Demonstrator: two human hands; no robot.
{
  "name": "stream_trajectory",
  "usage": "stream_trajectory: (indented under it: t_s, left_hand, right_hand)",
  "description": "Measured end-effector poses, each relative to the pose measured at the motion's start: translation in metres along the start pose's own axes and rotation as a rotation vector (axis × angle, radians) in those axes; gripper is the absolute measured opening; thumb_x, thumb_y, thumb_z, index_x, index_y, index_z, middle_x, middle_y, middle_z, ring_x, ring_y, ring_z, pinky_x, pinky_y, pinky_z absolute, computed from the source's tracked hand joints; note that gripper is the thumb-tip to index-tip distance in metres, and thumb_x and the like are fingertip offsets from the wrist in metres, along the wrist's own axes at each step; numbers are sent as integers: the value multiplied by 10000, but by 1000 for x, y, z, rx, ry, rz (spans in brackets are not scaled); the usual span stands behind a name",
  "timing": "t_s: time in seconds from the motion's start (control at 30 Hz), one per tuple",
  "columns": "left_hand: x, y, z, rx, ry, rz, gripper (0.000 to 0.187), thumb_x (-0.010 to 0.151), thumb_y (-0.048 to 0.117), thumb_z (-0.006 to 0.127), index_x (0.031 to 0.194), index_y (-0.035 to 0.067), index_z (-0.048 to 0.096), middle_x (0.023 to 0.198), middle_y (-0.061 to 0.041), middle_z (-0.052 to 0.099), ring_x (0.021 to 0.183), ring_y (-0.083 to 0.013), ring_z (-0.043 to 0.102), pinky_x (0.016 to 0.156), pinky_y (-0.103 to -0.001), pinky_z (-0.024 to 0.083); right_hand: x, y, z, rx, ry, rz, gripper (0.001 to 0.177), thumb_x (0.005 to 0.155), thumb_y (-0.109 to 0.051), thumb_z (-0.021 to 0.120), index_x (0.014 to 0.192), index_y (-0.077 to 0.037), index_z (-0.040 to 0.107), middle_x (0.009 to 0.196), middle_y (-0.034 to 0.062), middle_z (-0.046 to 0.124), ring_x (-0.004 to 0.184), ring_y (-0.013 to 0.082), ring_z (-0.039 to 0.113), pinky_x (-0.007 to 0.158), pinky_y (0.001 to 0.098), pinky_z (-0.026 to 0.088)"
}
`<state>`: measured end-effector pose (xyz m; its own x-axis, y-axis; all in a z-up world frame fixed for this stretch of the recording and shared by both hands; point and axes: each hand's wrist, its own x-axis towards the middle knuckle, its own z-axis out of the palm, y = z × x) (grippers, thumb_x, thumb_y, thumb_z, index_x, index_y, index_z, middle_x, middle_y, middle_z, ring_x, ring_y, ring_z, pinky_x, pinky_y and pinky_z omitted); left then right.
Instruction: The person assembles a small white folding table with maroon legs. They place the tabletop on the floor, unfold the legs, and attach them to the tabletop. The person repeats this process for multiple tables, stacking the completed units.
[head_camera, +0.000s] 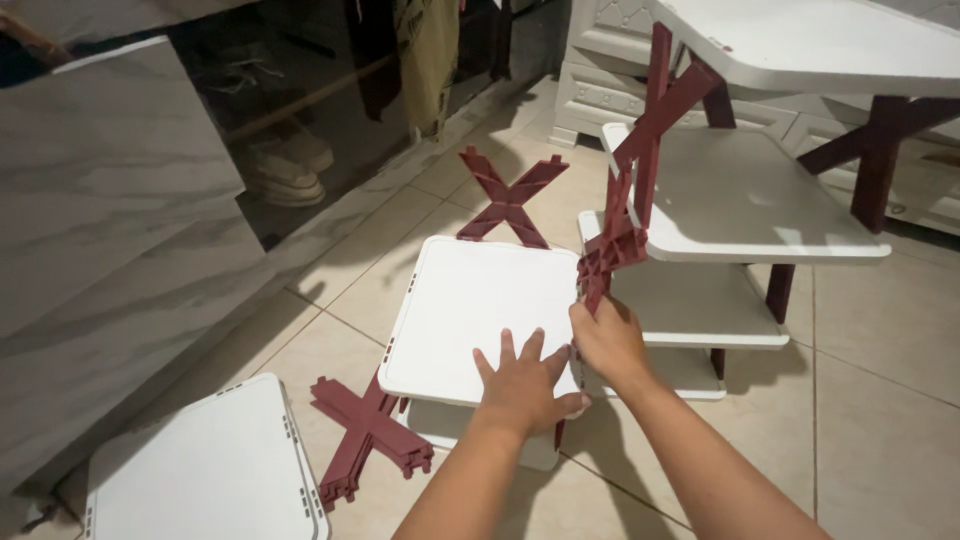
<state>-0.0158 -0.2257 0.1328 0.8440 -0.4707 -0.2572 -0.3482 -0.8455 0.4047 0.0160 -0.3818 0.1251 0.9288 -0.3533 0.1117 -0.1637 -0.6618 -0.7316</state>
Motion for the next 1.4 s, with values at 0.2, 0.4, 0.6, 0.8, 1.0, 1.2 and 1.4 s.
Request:
stream_trajectory:
  t_s: [0.2, 0.4, 0.6, 0.8, 1.0, 1.2, 1.4]
  left_hand:
    - [11, -30, 9, -323, 222, 89, 781, 841, 395, 646, 1551, 163, 416, 1603, -113, 388, 1520, -362, 268, 1204, -679, 103]
    - [25, -46, -19, -959, 581, 174, 520, 901, 309, 521, 1325, 24, 616, 1201, -213, 712, 1103, -340, 688, 960, -404, 517]
    - [6, -61, -46, -931, 678, -46, 433, 942, 378, 631, 1035, -37, 712, 898, -185, 750, 839, -300, 731, 797, -388, 555]
    - [-13, -119, -67, -1178, 780, -112, 268, 890, 211, 650, 977, -38, 701, 822, -124, 734, 728, -231, 690, 683, -373, 537]
    - [-58, -183, -86, -1351, 514, -96, 198, 857, 56, 535, 881, -67, 688, 741, -125, 678, 618, -173, 630, 547, -309, 515]
    - [-95, -206, -95, -1344, 416, -191, 152, 848, 49, 551, 889, -51, 658, 754, -103, 687, 633, -158, 660, 541, -287, 533]
    - [-117, -229, -88, -1195, 427, -351, 232, 778, 68, 644, 1006, 34, 612, 808, -132, 715, 636, -200, 668, 554, -332, 547]
  right_hand:
    - [-12, -5, 4, -81, 24, -237, 256, 919, -259, 589, 1010, -21, 613, 945, 231, 714, 909, 448, 672, 800, 527, 510]
    - [-29, -42, 19, -138, -38, -261, 253, 901, -244, 620, 1016, -21, 590, 941, 237, 708, 912, 447, 679, 801, 528, 522]
    - [-54, -90, 40, -41, -151, -363, 319, 822, -194, 680, 1057, -4, 578, 970, 230, 712, 925, 432, 681, 782, 511, 526]
    - [-66, -118, 64, 123, -128, -445, 362, 791, -265, 809, 992, -19, 636, 884, 149, 669, 793, 296, 687, 739, 413, 565]
    - [-67, -129, 80, 115, -73, -629, 509, 775, -281, 831, 1173, -16, 658, 1103, 167, 674, 942, 282, 683, 751, 389, 565]
    - [-86, -151, 106, 73, -474, -434, 540, 802, -323, 798, 1278, -104, 665, 1120, 100, 743, 957, 227, 752, 845, 358, 591]
    - [-111, -167, 122, -139, -526, -559, 534, 749, -280, 831, 1237, -108, 699, 1047, 139, 708, 987, 317, 689, 889, 421, 538]
